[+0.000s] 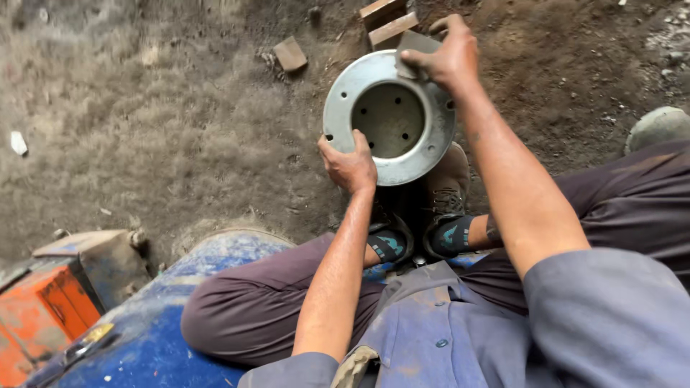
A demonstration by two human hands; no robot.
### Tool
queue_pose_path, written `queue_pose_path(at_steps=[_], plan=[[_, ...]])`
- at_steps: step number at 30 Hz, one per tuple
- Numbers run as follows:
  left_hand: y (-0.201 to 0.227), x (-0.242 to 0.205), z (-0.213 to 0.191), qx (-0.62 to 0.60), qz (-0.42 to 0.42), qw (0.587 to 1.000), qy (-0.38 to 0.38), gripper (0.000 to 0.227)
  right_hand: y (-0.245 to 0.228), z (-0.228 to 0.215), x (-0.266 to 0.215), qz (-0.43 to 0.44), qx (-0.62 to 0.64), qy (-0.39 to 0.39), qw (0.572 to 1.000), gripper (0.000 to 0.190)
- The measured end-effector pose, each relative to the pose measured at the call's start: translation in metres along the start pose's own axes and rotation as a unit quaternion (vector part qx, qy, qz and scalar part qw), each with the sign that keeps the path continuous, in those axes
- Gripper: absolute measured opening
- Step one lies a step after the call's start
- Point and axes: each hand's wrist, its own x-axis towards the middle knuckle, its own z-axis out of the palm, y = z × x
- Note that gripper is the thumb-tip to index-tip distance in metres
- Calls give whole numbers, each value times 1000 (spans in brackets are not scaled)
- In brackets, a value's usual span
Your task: The person sands the surface of a circular metal component using a small piece of abrasive material.
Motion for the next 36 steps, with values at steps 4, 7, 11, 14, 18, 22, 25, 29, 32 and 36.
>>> queue_pose_path(at_steps=[4, 7, 11, 14, 18, 22, 25, 29, 32, 36], plan=[[0, 1, 0, -2, 8, 1000, 15, 63, -15, 20, 5, 25, 7, 23, 999, 67], [4, 2, 0, -3, 37, 999, 39, 65, -37, 25, 14, 29, -1, 17, 999, 69], [4, 3, 2, -7, 13, 1000, 9, 62, -22, 14, 5, 70, -31, 11, 997, 78], [1, 2, 0, -4, 2, 1000, 20, 61, 6, -6, -8, 59, 53, 4, 997, 78], [2, 0, -1, -9, 7, 1000, 16, 62, -10, 9, 5, 38, 21, 36, 998, 80], [4, -1, -4, -14, 39, 999, 34, 65, -40, 23, 13, 41, -20, 7, 999, 79], [1, 2, -1, -12, 28, 999, 24, 62, -22, 17, 6, 41, -31, 12, 999, 81], [2, 2, 0, -8, -17, 1000, 22, 62, 5, -11, -15, 50, 9, 29, 998, 73], [5, 2, -3, -25, 17, 999, 21, 63, -11, -2, -3, 30, 20, 53, 998, 73], [9, 0, -8, -16, 12, 1000, 17, 61, -58, 25, 5, 91, 11, 2, 996, 63]])
